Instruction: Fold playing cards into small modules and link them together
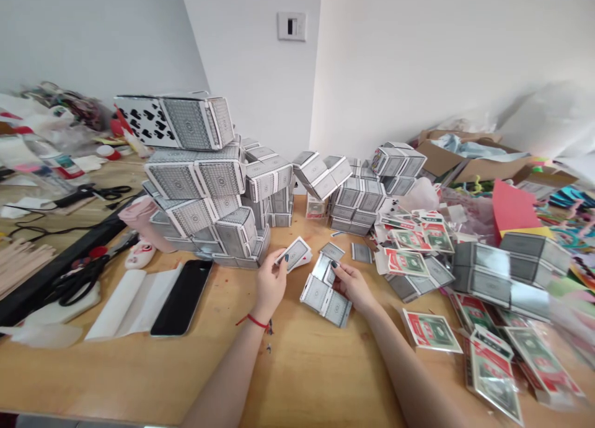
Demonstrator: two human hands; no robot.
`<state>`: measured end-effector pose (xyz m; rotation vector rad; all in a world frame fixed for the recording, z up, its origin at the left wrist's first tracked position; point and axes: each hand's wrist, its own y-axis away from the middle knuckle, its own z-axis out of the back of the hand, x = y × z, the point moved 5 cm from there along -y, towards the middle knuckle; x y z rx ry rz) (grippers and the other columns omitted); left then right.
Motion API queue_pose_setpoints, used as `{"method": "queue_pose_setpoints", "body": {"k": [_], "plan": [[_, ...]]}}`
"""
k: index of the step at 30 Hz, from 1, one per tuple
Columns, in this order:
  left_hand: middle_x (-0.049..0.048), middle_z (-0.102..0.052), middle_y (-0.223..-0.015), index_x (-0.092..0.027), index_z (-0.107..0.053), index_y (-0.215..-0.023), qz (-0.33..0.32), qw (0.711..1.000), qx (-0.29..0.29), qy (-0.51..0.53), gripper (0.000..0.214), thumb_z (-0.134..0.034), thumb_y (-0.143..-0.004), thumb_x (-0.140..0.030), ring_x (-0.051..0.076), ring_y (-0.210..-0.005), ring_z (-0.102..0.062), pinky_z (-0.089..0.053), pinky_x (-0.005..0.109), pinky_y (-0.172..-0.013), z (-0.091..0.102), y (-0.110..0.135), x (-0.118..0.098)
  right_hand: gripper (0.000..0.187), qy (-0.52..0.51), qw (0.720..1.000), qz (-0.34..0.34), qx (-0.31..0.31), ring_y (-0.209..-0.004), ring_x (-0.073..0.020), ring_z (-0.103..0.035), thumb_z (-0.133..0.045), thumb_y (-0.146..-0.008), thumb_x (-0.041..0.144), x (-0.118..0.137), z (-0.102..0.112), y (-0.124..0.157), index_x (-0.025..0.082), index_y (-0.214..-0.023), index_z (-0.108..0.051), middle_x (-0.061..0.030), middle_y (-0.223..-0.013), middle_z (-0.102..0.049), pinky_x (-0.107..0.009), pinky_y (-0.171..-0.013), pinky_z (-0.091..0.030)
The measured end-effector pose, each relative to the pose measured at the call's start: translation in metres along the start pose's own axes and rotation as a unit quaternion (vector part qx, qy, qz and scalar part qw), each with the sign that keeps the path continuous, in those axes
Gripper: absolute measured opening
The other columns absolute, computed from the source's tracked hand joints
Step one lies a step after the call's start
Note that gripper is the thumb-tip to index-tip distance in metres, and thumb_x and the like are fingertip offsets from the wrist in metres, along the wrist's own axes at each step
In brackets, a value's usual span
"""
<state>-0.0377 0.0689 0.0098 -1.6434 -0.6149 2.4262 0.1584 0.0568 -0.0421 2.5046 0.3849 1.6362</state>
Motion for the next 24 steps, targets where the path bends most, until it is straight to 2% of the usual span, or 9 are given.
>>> {"method": "queue_pose_setpoints", "body": {"k": [4,8,11,17,20,22,24], "plan": [[0.0080,-0.057,-0.098,-0.019,-0.039,-0.112,0.123,0.975,0.033,0.183,0.039,-0.050,-0.076,-0.028,0.014,-0.067,-0.062,-0.050,0.022,-0.047,-0.0046,-0.0001,0.0036,0.033,0.021,1.000,-0.005,-0.009,-0.056,-0.0149,-0.058,-0.065,-0.062,0.046,0.0001,0.0015,-0.0003,0.017,-0.075,-0.059,-0.0035,-0.066,-0.063,-0.026,-0.055,-0.046],[0.0089,-0.059,-0.094,-0.017,-0.039,-0.111,0.146,0.962,0.048,0.224,0.043,-0.054,-0.072,-0.028,0.015,-0.070,-0.061,-0.046,0.017,-0.041,-0.0066,-0.0012,0.0047,0.036,0.057,0.998,-0.010,-0.012,-0.055,-0.0151,-0.058,-0.063,-0.062,0.050,-0.0015,0.0043,-0.0011,0.017,-0.076,-0.058,-0.0028,-0.062,-0.061,-0.026,-0.053,-0.045],[0.0097,-0.059,-0.094,-0.015,-0.043,-0.109,0.145,0.965,0.047,0.215,0.039,-0.054,-0.073,-0.026,0.016,-0.074,-0.060,-0.045,0.017,-0.042,-0.0055,-0.0016,0.0056,0.035,0.059,0.998,-0.008,-0.007,-0.053,-0.0141,-0.057,-0.062,-0.063,0.049,-0.0024,0.0052,-0.0012,0.017,-0.076,-0.057,-0.0013,-0.060,-0.060,-0.026,-0.053,-0.045],[0.0096,-0.060,-0.093,-0.015,-0.044,-0.110,0.143,0.968,0.041,0.204,0.041,-0.053,-0.072,-0.025,0.014,-0.069,-0.059,-0.045,0.019,-0.043,-0.0035,-0.0022,0.0053,0.032,0.049,0.999,-0.009,0.007,-0.054,-0.0133,-0.056,-0.062,-0.065,0.046,-0.0030,0.0041,-0.0004,0.017,-0.075,-0.056,-0.0020,-0.064,-0.060,-0.025,-0.055,-0.045],[0.0086,-0.061,-0.093,-0.016,-0.042,-0.113,0.135,0.968,0.044,0.205,0.043,-0.053,-0.072,-0.022,0.014,-0.068,-0.059,-0.048,0.022,-0.051,-0.0030,-0.0028,0.0049,0.033,0.050,0.999,-0.009,0.001,-0.053,-0.0135,-0.056,-0.063,-0.063,0.047,-0.0028,0.0046,-0.0008,0.017,-0.073,-0.056,-0.0007,-0.061,-0.059,-0.025,-0.054,-0.045],[0.0082,-0.062,-0.093,-0.015,-0.049,-0.103,0.117,0.970,0.050,0.205,0.032,-0.051,-0.072,-0.020,0.015,-0.075,-0.060,-0.050,0.028,-0.063,-0.0020,-0.0037,0.0033,0.033,0.054,0.999,-0.009,-0.005,-0.054,-0.0139,-0.056,-0.064,-0.062,0.048,-0.0029,0.0052,-0.0013,0.017,-0.073,-0.057,-0.0003,-0.059,-0.058,-0.025,-0.054,-0.045],[0.0084,-0.062,-0.095,-0.014,-0.055,-0.081,0.080,0.976,0.057,0.197,0.012,-0.050,-0.072,-0.018,0.018,-0.087,-0.058,-0.047,0.034,-0.077,0.0002,-0.0052,0.0000,0.034,0.056,0.998,-0.010,-0.010,-0.055,-0.0146,-0.056,-0.064,-0.062,0.048,-0.0030,0.0057,-0.0016,0.017,-0.075,-0.057,-0.0004,-0.058,-0.058,-0.025,-0.054,-0.045]]}}
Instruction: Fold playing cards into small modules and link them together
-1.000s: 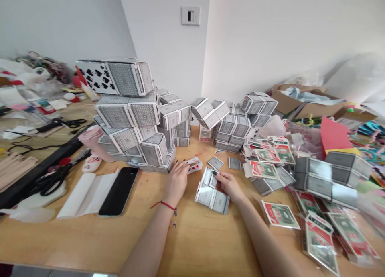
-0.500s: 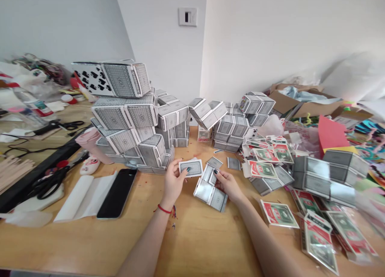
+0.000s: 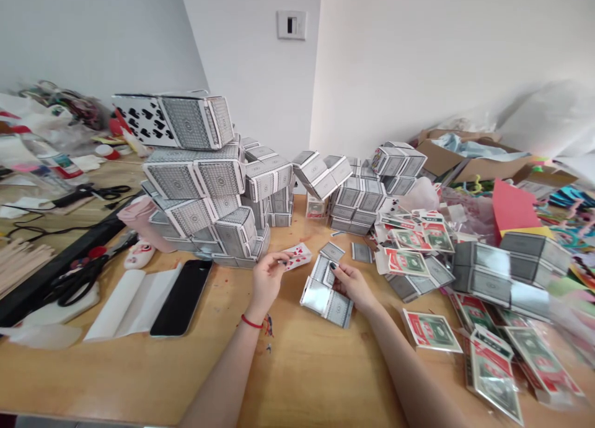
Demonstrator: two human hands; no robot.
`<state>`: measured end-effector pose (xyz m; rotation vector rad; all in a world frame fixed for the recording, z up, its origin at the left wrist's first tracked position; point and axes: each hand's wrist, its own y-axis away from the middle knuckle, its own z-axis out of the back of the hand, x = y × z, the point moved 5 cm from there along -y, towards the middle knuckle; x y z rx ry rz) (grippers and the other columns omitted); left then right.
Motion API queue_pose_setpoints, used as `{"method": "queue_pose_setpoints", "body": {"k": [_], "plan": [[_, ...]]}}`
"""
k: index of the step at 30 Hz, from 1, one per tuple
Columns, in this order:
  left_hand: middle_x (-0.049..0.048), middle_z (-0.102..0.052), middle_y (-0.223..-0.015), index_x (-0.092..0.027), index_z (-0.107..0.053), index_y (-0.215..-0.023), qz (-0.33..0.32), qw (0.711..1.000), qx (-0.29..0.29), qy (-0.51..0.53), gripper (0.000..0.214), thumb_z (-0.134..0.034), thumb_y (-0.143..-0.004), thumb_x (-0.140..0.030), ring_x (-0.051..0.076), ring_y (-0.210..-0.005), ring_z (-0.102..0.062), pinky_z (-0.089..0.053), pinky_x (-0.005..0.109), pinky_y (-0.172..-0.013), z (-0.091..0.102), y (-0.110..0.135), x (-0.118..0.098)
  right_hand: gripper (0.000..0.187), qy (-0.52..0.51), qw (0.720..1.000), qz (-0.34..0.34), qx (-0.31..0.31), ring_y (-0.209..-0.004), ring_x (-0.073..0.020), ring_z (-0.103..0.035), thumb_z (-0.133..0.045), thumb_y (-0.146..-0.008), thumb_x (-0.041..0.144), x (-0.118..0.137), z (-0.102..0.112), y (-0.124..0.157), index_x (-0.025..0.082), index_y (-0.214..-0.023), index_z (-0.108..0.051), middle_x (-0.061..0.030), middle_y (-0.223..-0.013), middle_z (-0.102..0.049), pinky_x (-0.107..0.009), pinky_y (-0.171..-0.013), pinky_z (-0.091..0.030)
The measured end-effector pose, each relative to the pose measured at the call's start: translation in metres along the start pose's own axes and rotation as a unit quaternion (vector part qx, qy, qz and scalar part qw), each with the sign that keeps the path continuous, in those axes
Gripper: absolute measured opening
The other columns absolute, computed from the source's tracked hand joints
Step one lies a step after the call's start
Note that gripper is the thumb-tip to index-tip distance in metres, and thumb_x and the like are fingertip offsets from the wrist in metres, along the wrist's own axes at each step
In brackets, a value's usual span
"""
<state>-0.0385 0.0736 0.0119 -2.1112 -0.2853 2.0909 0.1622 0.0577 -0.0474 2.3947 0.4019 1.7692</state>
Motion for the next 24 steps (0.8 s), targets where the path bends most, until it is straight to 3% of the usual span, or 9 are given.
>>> {"method": "queue_pose_setpoints", "body": {"k": [4,7,10,15,18,21,24], "plan": [[0.0078,-0.055,-0.110,-0.015,-0.055,-0.061,-0.066,0.996,-0.008,-0.062,0.012,-0.047,-0.070,-0.013,0.020,-0.107,-0.048,-0.038,0.036,-0.090,0.005,-0.001,-0.006,0.033,-0.003,1.000,-0.001,0.006,-0.055,-0.0140,-0.056,-0.064,-0.063,0.047,0.000,0.000,0.000,0.018,-0.075,-0.057,-0.0003,-0.059,-0.058,-0.025,-0.054,-0.045],[0.0052,-0.062,-0.092,-0.016,-0.058,-0.061,-0.040,0.995,-0.029,-0.084,0.016,-0.044,-0.068,-0.012,0.018,-0.093,-0.056,-0.043,0.034,-0.082,0.009,-0.003,-0.001,0.033,0.006,1.000,-0.006,0.000,-0.055,-0.0138,-0.055,-0.064,-0.062,0.047,0.000,0.002,0.000,0.017,-0.075,-0.057,0.0003,-0.057,-0.057,-0.024,-0.053,-0.044],[0.0029,-0.064,-0.075,-0.016,-0.061,-0.064,0.018,0.998,-0.008,-0.052,0.018,-0.043,-0.067,-0.014,0.016,-0.078,-0.059,-0.048,0.032,-0.074,0.007,-0.003,0.007,0.034,0.014,1.000,-0.011,-0.003,-0.054,-0.0133,-0.055,-0.064,-0.061,0.047,0.000,0.003,0.001,0.017,-0.074,-0.056,0.0014,-0.055,-0.055,-0.024,-0.051,-0.044],[0.0082,-0.063,-0.089,-0.010,-0.063,-0.080,0.117,0.988,0.037,0.096,0.023,-0.048,-0.069,-0.025,0.020,-0.078,-0.060,-0.054,0.034,-0.061,-0.001,0.001,0.013,0.034,0.022,1.000,-0.015,-0.001,-0.053,-0.0127,-0.055,-0.064,-0.061,0.048,0.000,0.004,0.001,0.017,-0.074,-0.056,0.0018,-0.054,-0.055,-0.023,-0.050,-0.043],[0.0084,-0.062,-0.094,-0.012,-0.057,-0.097,0.128,0.988,0.028,0.087,0.034,-0.057,-0.065,-0.025,0.019,-0.076,-0.062,-0.055,0.032,-0.058,-0.002,0.001,0.009,0.036,0.031,0.999,-0.011,-0.008,-0.053,-0.0138,-0.056,-0.064,-0.060,0.050,-0.001,0.005,0.000,0.017,-0.073,-0.057,0.0011,-0.054,-0.056,-0.024,-0.049,-0.043],[0.0080,-0.061,-0.098,-0.020,-0.037,-0.122,0.120,0.989,0.037,0.078,0.061,-0.059,-0.065,-0.022,0.019,-0.076,-0.062,-0.056,0.030,-0.056,-0.004,0.001,0.004,0.038,0.035,0.999,-0.009,-0.014,-0.053,-0.0148,-0.056,-0.064,-0.058,0.051,-0.001,0.007,-0.001,0.017,-0.073,-0.057,0.0005,-0.054,-0.057,-0.025,-0.049,-0.043],[0.0087,-0.062,-0.098,-0.020,-0.034,-0.125,0.124,0.988,0.054,0.074,0.062,-0.057,-0.067,-0.020,0.019,-0.075,-0.063,-0.056,0.030,-0.056,-0.005,0.000,0.005,0.037,0.028,1.000,-0.010,-0.006,-0.055,-0.0147,-0.057,-0.064,-0.060,0.050,-0.001,0.007,-0.001,0.017,-0.076,-0.058,0.0006,-0.056,-0.057,-0.025,-0.051,-0.044]]}}
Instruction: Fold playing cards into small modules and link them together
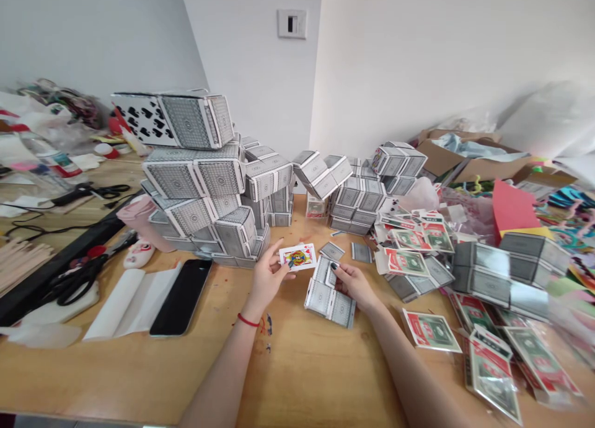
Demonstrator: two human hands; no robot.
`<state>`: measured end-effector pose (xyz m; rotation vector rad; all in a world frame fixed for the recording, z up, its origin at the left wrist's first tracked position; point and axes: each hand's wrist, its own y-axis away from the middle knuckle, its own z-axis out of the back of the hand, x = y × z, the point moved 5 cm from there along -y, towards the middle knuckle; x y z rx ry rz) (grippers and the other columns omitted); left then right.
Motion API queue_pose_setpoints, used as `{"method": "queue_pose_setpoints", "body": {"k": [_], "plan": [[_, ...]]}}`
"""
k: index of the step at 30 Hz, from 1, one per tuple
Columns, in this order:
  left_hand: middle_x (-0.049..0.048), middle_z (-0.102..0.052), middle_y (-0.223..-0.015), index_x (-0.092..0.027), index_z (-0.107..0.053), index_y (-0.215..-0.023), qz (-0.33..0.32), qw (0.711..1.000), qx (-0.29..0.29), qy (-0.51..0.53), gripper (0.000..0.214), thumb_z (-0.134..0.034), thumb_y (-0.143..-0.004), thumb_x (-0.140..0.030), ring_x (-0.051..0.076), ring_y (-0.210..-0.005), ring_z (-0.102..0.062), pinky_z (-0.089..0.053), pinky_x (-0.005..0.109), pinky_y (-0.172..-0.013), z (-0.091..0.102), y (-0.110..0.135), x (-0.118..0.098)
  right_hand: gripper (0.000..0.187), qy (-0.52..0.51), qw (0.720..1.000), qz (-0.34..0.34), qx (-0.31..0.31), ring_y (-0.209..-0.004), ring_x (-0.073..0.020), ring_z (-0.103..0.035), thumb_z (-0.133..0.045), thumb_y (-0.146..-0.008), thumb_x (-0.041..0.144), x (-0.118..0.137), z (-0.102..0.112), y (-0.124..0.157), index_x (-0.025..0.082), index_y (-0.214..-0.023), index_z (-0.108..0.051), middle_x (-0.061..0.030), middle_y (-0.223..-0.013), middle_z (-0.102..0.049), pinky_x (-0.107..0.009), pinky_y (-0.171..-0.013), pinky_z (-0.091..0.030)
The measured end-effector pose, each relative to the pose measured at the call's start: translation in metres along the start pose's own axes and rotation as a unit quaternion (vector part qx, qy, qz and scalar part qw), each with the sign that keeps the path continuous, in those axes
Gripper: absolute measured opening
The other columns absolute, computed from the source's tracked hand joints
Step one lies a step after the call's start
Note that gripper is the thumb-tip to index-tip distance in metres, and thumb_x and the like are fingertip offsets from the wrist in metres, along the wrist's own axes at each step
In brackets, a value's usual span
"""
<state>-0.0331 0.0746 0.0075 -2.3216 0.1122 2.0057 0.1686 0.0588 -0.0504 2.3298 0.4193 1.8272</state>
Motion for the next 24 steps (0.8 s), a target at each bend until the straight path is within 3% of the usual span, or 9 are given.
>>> {"method": "queue_pose_setpoints", "body": {"k": [4,13,24], "plan": [[0.0098,-0.061,-0.101,-0.018,-0.043,-0.118,0.002,1.000,0.009,0.000,0.052,-0.056,-0.068,-0.019,0.020,-0.079,-0.063,-0.056,0.028,-0.057,0.0005,-0.0007,0.0034,0.035,-0.005,1.000,-0.001,0.004,-0.057,-0.0155,-0.057,-0.064,-0.061,0.048,0.0010,0.0004,0.0004,0.018,-0.076,-0.058,-0.0003,-0.058,-0.058,-0.025,-0.053,-0.045],[0.0095,-0.060,-0.105,-0.019,-0.045,-0.117,-0.005,1.000,0.005,-0.028,0.051,-0.057,-0.067,-0.018,0.020,-0.081,-0.063,-0.056,0.028,-0.057,0.0019,-0.0010,0.0052,0.028,-0.036,0.999,0.004,0.020,-0.058,-0.0141,-0.058,-0.064,-0.064,0.043,0.0051,-0.0024,0.0035,0.018,-0.074,-0.059,-0.0013,-0.064,-0.062,-0.025,-0.058,-0.046],[0.0088,-0.061,-0.103,-0.018,-0.046,-0.117,0.012,1.000,-0.008,0.006,0.052,-0.058,-0.066,-0.019,0.019,-0.077,-0.064,-0.056,0.028,-0.057,0.0009,-0.0001,0.0040,0.032,-0.025,1.000,0.009,0.000,-0.057,-0.0149,-0.057,-0.065,-0.062,0.046,0.0056,0.0007,0.0020,0.017,-0.076,-0.059,-0.0012,-0.060,-0.059,-0.027,-0.056,-0.046]]}}
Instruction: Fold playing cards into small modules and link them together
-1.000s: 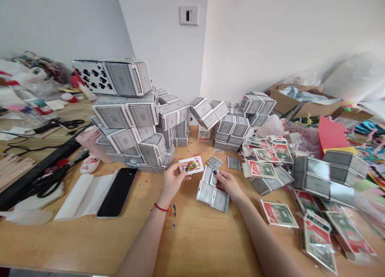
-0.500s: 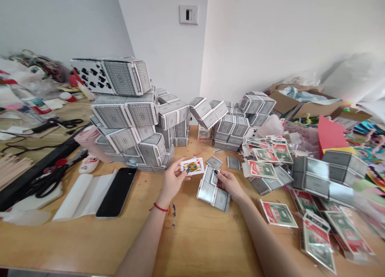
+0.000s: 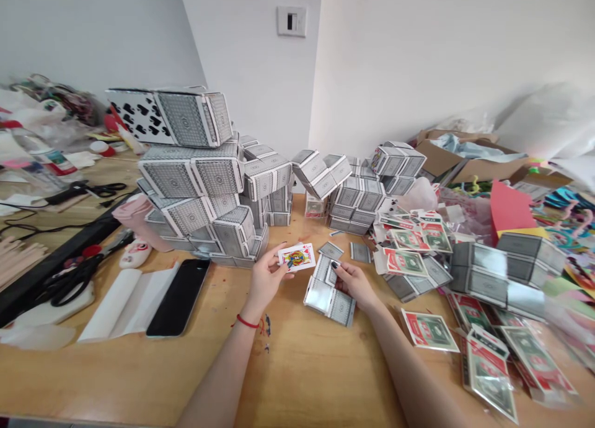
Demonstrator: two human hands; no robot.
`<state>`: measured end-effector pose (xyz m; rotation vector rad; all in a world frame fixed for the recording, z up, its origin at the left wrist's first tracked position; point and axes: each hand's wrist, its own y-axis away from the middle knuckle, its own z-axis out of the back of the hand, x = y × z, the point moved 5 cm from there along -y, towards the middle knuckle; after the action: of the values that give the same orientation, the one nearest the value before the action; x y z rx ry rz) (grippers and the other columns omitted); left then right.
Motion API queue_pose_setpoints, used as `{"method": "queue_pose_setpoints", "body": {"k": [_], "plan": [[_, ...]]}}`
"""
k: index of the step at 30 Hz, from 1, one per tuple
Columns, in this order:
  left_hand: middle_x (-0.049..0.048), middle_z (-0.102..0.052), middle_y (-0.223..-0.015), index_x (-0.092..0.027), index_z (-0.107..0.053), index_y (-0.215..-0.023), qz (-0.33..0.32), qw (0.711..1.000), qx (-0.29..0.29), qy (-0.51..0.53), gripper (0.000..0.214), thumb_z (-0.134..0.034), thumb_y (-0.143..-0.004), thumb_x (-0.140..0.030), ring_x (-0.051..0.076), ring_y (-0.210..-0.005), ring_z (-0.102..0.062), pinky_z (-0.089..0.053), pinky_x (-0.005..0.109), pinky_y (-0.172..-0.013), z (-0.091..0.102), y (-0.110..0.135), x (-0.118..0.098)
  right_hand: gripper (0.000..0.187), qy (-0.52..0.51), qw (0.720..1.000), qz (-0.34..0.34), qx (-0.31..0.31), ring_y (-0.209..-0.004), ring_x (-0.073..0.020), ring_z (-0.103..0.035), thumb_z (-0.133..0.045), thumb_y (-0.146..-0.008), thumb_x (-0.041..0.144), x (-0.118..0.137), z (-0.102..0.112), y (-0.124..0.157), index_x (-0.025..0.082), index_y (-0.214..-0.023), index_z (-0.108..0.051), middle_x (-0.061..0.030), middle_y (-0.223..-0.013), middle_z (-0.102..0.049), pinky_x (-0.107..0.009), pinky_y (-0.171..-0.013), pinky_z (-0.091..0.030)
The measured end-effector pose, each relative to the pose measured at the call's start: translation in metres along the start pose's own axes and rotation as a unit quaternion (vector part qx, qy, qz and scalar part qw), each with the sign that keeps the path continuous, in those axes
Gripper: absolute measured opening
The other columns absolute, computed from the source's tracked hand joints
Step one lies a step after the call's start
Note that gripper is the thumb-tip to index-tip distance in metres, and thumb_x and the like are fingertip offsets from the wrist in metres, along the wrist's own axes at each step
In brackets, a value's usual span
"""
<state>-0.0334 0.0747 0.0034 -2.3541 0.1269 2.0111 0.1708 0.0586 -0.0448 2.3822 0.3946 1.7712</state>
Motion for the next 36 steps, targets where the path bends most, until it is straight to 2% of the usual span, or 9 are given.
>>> {"method": "queue_pose_setpoints", "body": {"k": [9,16,20,26,36], "plan": [[0.0096,-0.059,-0.108,-0.019,-0.044,-0.118,0.001,1.000,0.014,-0.005,0.052,-0.057,-0.068,-0.017,0.018,-0.076,-0.064,-0.055,0.027,-0.059,-0.0024,0.0009,-0.0006,0.036,0.033,0.999,0.003,-0.019,-0.056,-0.0166,-0.056,-0.064,-0.059,0.051,0.0008,0.0011,0.0001,0.018,-0.074,-0.059,-0.0008,-0.055,-0.057,-0.026,-0.051,-0.045],[0.0095,-0.060,-0.106,-0.018,-0.045,-0.117,-0.004,1.000,0.009,0.001,0.050,-0.056,-0.069,-0.017,0.018,-0.074,-0.064,-0.055,0.026,-0.058,-0.0007,0.0001,0.0006,0.031,-0.002,1.000,0.001,-0.002,-0.053,-0.0121,-0.053,-0.065,-0.062,0.045,-0.0006,0.0003,-0.0001,0.017,-0.074,-0.058,0.0004,-0.058,-0.056,-0.023,-0.052,-0.043],[0.0090,-0.060,-0.106,-0.018,-0.045,-0.118,-0.001,1.000,0.006,-0.007,0.050,-0.056,-0.068,-0.016,0.017,-0.074,-0.064,-0.055,0.026,-0.058,-0.0004,-0.0007,0.0017,0.033,0.010,1.000,0.007,-0.002,-0.053,-0.0130,-0.053,-0.064,-0.062,0.047,-0.0003,0.0007,-0.0004,0.017,-0.074,-0.057,0.0004,-0.056,-0.055,-0.024,-0.050,-0.043],[0.0093,-0.060,-0.105,-0.018,-0.045,-0.117,-0.003,1.000,0.006,-0.012,0.051,-0.056,-0.068,-0.017,0.019,-0.079,-0.063,-0.055,0.027,-0.058,-0.0017,-0.0006,-0.0004,0.040,0.076,0.996,0.027,-0.040,-0.049,-0.0140,-0.052,-0.060,-0.060,0.056,-0.0018,0.0055,-0.0027,0.017,-0.069,-0.055,0.0000,-0.052,-0.054,-0.023,-0.043,-0.039],[0.0099,-0.061,-0.105,-0.016,-0.047,-0.116,-0.021,0.999,0.029,-0.014,0.049,-0.057,-0.068,-0.019,0.022,-0.086,-0.061,-0.056,0.029,-0.060,-0.0074,0.0029,0.0010,0.037,0.098,0.991,0.068,-0.057,-0.043,-0.0104,-0.045,-0.058,-0.063,0.054,-0.0003,0.0045,-0.0035,0.018,-0.064,-0.051,0.0019,-0.051,-0.050,-0.023,-0.043,-0.036]]}}
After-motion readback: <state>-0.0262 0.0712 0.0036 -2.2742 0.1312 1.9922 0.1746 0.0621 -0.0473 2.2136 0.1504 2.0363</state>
